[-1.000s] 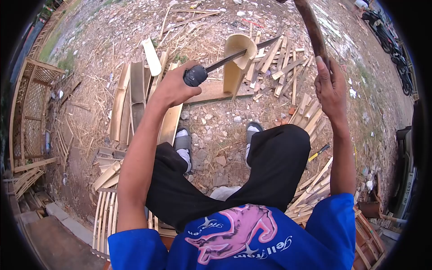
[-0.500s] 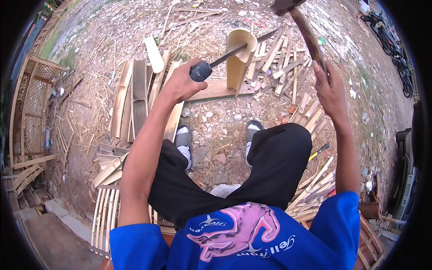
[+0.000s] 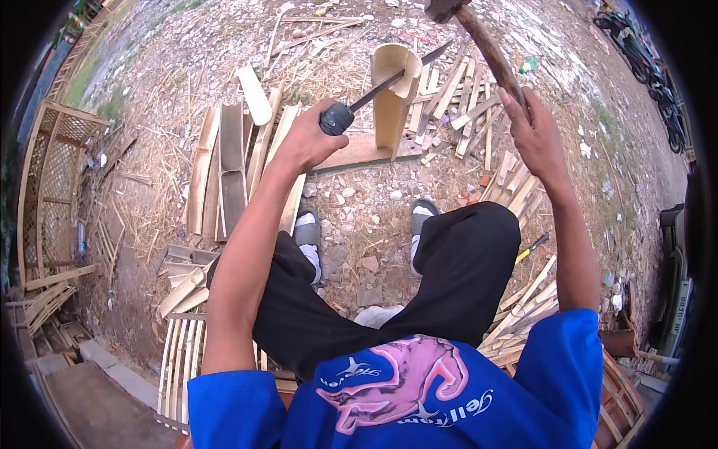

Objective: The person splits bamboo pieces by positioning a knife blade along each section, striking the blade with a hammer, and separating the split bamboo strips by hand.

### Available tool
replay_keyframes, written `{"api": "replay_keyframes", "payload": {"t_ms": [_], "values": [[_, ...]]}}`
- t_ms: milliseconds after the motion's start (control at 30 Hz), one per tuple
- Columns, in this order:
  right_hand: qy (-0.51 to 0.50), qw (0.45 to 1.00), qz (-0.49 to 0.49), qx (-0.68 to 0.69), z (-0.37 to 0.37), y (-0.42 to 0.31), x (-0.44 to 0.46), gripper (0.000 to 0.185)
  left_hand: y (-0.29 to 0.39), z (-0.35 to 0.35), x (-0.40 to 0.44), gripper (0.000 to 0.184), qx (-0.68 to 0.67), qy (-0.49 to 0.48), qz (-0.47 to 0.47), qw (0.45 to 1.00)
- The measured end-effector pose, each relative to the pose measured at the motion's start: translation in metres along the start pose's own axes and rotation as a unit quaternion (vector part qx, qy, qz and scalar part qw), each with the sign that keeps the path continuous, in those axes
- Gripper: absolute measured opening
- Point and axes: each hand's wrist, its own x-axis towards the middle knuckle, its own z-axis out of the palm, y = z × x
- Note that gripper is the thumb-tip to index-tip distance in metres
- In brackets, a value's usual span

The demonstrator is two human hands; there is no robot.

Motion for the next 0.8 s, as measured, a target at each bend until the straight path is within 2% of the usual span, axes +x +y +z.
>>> {"api": "replay_keyframes", "payload": {"t_ms": [67, 100, 200, 267, 333, 367, 467, 500, 533, 600, 700, 733, 800], "values": [[0.058, 0.996, -0.027, 0.061, -0.014, -0.017, 0.003, 0.059, 0.002, -0.001, -0.002, 0.060, 0.003, -0.004, 0.000, 1.000], [0.048, 0.995, -0.011, 0.088, -0.016, -0.018, 0.007, 0.057, 0.004, -0.002, -0.003, 0.060, 0.004, -0.008, -0.002, 1.000], [0.070, 0.984, -0.038, 0.158, 0.033, 0.008, 0.006, 0.055, 0.005, -0.002, -0.004, 0.060, -0.003, -0.026, -0.005, 1.000], [-0.020, 1.000, -0.009, -0.015, 0.062, 0.036, -0.010, 0.054, 0.006, -0.004, -0.003, 0.061, -0.005, -0.037, -0.017, 0.999], [-0.090, 0.995, 0.028, -0.025, 0.064, 0.036, -0.017, 0.055, 0.003, -0.002, -0.003, 0.062, -0.002, -0.056, -0.040, 0.998], [-0.123, 0.991, 0.042, -0.031, 0.065, 0.034, -0.014, 0.055, -0.014, 0.008, -0.003, 0.065, 0.003, -0.011, -0.007, 1.000], [-0.045, 0.999, 0.007, 0.010, 0.051, 0.021, -0.005, 0.058, -0.008, 0.015, -0.003, 0.069, -0.025, -0.026, -0.040, 0.999], [-0.005, 1.000, -0.010, -0.011, 0.044, 0.018, 0.000, 0.060, -0.012, 0.021, -0.003, 0.067, -0.029, -0.002, -0.036, 0.999], [-0.006, 1.000, 0.012, -0.005, 0.032, 0.010, 0.006, 0.059, -0.010, 0.021, -0.003, 0.067, -0.027, -0.009, -0.036, 0.999], [0.030, 0.996, 0.022, 0.082, 0.015, -0.006, 0.012, 0.055, -0.008, 0.019, -0.002, 0.066, -0.021, -0.022, -0.037, 0.999], [0.053, 0.975, 0.012, 0.215, 0.035, 0.013, 0.020, 0.050, -0.011, 0.021, 0.001, 0.065, -0.029, -0.040, -0.025, 0.998], [0.077, 0.977, 0.007, 0.200, 0.055, 0.021, 0.014, 0.048, -0.015, 0.024, 0.000, 0.060, -0.033, -0.019, -0.015, 0.999], [0.037, 0.998, -0.032, 0.034, 0.080, 0.041, -0.001, 0.048, -0.020, 0.030, 0.000, 0.050, -0.040, 0.023, 0.010, 0.999]]}}
